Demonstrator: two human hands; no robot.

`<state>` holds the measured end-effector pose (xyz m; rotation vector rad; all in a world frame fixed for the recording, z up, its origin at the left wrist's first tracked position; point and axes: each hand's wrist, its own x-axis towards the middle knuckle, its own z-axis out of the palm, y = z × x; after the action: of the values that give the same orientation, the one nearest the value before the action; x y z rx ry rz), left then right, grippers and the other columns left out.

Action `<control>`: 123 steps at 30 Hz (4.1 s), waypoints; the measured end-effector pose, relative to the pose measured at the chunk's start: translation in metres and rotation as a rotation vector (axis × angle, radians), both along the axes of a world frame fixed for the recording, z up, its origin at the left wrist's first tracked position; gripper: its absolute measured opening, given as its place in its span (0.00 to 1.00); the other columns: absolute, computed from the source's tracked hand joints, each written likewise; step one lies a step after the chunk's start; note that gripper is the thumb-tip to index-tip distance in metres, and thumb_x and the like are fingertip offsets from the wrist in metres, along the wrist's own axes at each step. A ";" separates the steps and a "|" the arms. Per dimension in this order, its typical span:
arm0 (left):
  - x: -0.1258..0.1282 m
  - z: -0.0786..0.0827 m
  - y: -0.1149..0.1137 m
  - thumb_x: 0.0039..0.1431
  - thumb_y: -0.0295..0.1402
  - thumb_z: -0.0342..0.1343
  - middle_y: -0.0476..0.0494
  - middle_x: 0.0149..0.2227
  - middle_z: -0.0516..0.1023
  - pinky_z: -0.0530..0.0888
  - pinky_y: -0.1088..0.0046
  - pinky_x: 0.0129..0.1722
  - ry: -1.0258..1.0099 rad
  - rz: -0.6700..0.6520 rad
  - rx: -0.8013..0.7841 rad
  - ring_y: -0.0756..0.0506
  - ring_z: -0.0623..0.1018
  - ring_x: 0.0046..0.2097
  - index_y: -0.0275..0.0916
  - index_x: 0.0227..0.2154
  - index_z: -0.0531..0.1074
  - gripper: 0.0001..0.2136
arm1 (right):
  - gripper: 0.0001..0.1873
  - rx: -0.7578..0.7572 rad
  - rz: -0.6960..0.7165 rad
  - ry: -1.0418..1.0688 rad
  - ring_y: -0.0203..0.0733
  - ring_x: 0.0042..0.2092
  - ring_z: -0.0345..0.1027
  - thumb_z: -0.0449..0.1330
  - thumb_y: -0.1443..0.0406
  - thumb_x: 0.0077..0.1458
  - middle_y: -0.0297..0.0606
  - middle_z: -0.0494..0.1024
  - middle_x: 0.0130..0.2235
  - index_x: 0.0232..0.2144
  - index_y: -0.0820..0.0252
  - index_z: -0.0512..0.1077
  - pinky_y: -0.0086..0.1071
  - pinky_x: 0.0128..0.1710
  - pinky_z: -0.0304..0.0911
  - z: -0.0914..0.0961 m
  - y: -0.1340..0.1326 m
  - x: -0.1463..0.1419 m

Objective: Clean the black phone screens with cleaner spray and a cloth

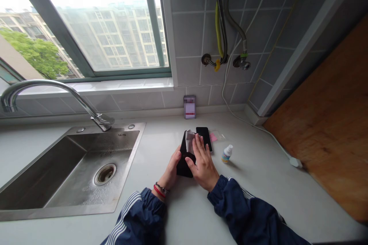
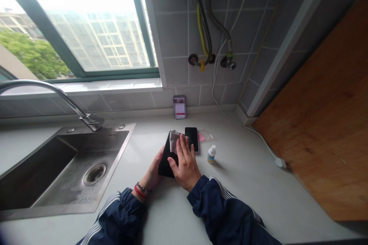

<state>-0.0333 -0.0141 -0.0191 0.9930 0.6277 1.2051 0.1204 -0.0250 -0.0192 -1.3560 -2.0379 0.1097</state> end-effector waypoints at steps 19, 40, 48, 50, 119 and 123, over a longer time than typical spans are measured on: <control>-0.003 0.015 0.006 0.65 0.52 0.52 0.31 0.54 0.80 0.69 0.50 0.62 -0.375 0.143 -0.324 0.32 0.78 0.57 0.34 0.61 0.70 0.30 | 0.33 -0.056 0.319 -0.127 0.57 0.73 0.45 0.57 0.61 0.66 0.55 0.51 0.71 0.68 0.72 0.59 0.59 0.69 0.50 0.004 -0.012 -0.008; -0.005 0.012 0.009 0.64 0.53 0.51 0.28 0.55 0.79 0.66 0.47 0.63 -0.402 0.113 -0.354 0.30 0.77 0.58 0.32 0.63 0.67 0.33 | 0.37 -0.035 0.295 -0.207 0.58 0.74 0.42 0.60 0.59 0.64 0.50 0.48 0.73 0.69 0.67 0.57 0.61 0.70 0.47 0.007 -0.020 -0.014; 0.000 0.005 0.002 0.63 0.56 0.53 0.35 0.62 0.74 0.58 0.52 0.69 -0.287 0.047 -0.356 0.32 0.67 0.67 0.38 0.63 0.68 0.33 | 0.44 -0.001 0.123 -0.182 0.58 0.75 0.34 0.54 0.55 0.69 0.49 0.39 0.74 0.74 0.61 0.33 0.65 0.69 0.43 0.004 -0.015 -0.011; 0.001 0.005 0.001 0.64 0.56 0.52 0.38 0.64 0.71 0.56 0.54 0.70 -0.260 0.003 -0.287 0.33 0.64 0.69 0.40 0.62 0.70 0.31 | 0.44 -0.002 0.075 -0.163 0.59 0.75 0.33 0.52 0.54 0.70 0.48 0.38 0.74 0.74 0.60 0.31 0.65 0.69 0.42 0.005 -0.013 -0.009; -0.002 0.001 0.007 0.63 0.60 0.49 0.29 0.52 0.80 0.62 0.50 0.67 -0.401 0.064 -0.448 0.30 0.75 0.60 0.30 0.60 0.69 0.37 | 0.32 -0.035 0.421 -0.146 0.51 0.73 0.45 0.53 0.54 0.70 0.43 0.57 0.71 0.69 0.62 0.58 0.63 0.72 0.31 0.012 -0.020 -0.016; -0.003 0.000 0.006 0.63 0.60 0.49 0.29 0.55 0.78 0.61 0.50 0.67 -0.364 0.011 -0.424 0.30 0.74 0.61 0.31 0.62 0.68 0.38 | 0.29 -0.013 0.366 -0.137 0.49 0.73 0.47 0.54 0.56 0.70 0.42 0.59 0.70 0.68 0.60 0.59 0.61 0.72 0.32 0.013 -0.017 -0.014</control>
<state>-0.0365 -0.0080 -0.0190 0.4023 0.5652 1.1618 0.1068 -0.0415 -0.0058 -1.0074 -2.3875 0.1960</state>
